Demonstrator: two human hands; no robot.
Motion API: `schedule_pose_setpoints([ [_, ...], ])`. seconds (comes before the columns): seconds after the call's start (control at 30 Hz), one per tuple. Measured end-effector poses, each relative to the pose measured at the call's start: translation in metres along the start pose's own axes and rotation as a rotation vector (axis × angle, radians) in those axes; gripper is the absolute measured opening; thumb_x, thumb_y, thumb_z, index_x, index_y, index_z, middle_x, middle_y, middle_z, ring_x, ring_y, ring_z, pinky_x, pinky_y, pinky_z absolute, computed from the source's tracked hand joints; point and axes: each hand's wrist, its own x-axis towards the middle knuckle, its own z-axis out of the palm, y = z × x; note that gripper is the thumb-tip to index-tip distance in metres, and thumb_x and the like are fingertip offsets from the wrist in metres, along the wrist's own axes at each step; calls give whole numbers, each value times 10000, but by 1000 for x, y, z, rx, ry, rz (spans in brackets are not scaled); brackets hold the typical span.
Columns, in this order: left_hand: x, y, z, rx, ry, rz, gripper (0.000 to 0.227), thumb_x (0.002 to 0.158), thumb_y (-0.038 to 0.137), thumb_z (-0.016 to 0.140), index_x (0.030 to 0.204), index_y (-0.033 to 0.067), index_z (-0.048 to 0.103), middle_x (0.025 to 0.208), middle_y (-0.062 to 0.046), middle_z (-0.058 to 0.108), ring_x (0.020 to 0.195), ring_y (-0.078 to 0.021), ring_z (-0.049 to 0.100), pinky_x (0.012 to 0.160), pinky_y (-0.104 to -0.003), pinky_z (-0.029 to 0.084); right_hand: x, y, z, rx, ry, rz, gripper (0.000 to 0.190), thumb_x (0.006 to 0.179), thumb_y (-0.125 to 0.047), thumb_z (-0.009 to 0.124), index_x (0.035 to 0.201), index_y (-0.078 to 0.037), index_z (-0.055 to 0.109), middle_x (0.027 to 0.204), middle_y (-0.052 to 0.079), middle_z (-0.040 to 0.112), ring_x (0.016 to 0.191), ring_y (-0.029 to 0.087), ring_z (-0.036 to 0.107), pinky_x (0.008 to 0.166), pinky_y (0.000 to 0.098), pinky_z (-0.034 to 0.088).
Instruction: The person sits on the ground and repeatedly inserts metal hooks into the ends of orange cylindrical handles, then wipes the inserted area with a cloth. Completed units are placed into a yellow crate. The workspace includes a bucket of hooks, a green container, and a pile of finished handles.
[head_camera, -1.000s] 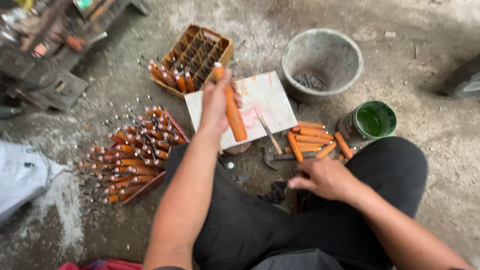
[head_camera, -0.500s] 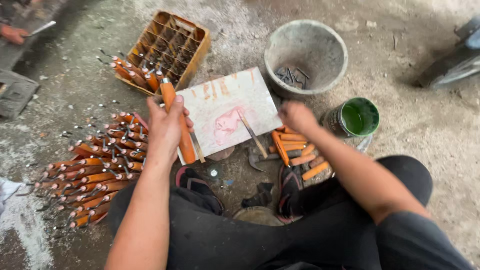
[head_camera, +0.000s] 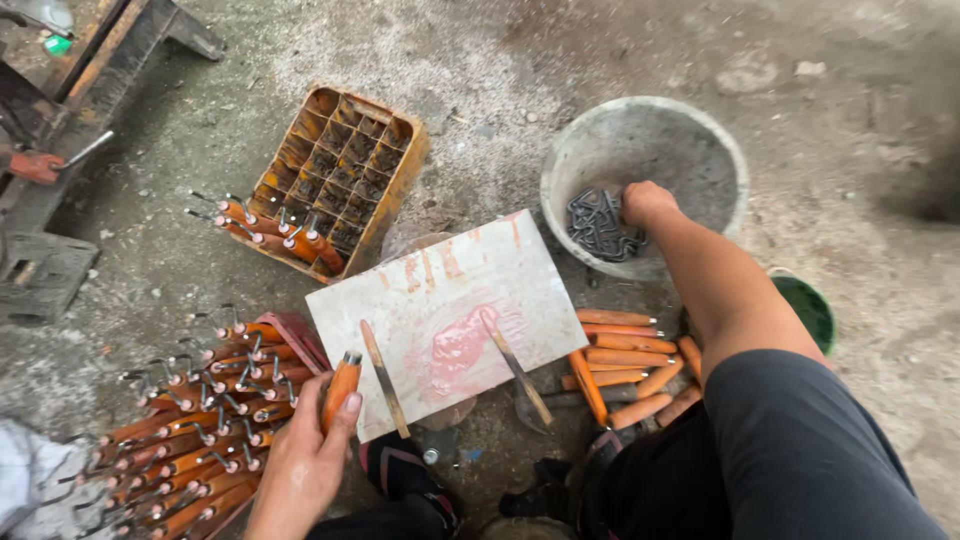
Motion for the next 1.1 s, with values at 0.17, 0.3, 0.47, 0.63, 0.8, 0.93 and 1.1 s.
schedule_pose_setpoints([
  [0.17, 25, -6, -2, 109, 6, -205, 525, 953, 473, 608, 1403, 224, 504, 698, -174, 722, 621, -309, 736, 664, -438, 580, 51, -1, 42, 69, -27, 104, 381, 830, -199, 763, 1182, -54, 758, 1270, 217, 697, 1174, 369, 676, 969, 462, 560],
  [0.3, 25, -13, 3, 150, 32, -190, 531, 962, 482, 605, 1420, 229, 518, 795, -209, 718, 771, -352, 730, 730, -470, 570, 53, -1, 83, 117, -44, 170, 417, 863, -278, 760, 1209, -47, 749, 1317, 196, 681, 1206, 350, 670, 978, 457, 562],
  [0.47, 25, 9, 4, 118, 41, -19, 525, 930, 446, 574, 1374, 172, 511, 987, -250, 743, 970, -417, 732, 827, -482, 548, 53, -6, 65, 225, 12, 162, 490, 835, -350, 798, 1190, -20, 723, 1289, 223, 665, 1205, 383, 638, 1009, 456, 524],
  [0.63, 6, 23, 2, 76, 54, 133, 524, 940, 432, 579, 1365, 130, 521, 1049, -275, 724, 1001, -456, 710, 821, -488, 551, 38, 17, 28, 508, 444, 36, 421, 883, -248, 710, 1231, -15, 667, 1127, 306, 681, 1093, 464, 634, 930, 516, 508],
  [0.8, -17, 42, -3, 32, 18, 239, 507, 951, 416, 583, 1373, 141, 517, 1019, -291, 708, 982, -472, 692, 818, -503, 539, -26, 34, -51, 503, 388, 5, 335, 961, -264, 691, 1170, -3, 699, 1086, 242, 736, 1011, 372, 696, 920, 479, 543],
  [0.93, -37, 46, -5, -59, 76, 445, 479, 977, 411, 572, 1353, 120, 516, 1021, -287, 717, 980, -484, 683, 807, -521, 530, -124, -3, -132, 860, 353, 34, 274, 1066, -246, 574, 1212, -29, 654, 1071, 135, 758, 867, 286, 717, 780, 444, 563],
  [1.1, -43, 22, -3, -173, 178, 633, 439, 1027, 392, 564, 1343, 91, 517, 1041, -291, 710, 971, -504, 666, 789, -553, 524, -246, -87, -164, 1420, 112, -189, 188, 1036, -252, 506, 1164, -115, 506, 830, 76, 585, 594, 209, 671, 545, 350, 625],
])
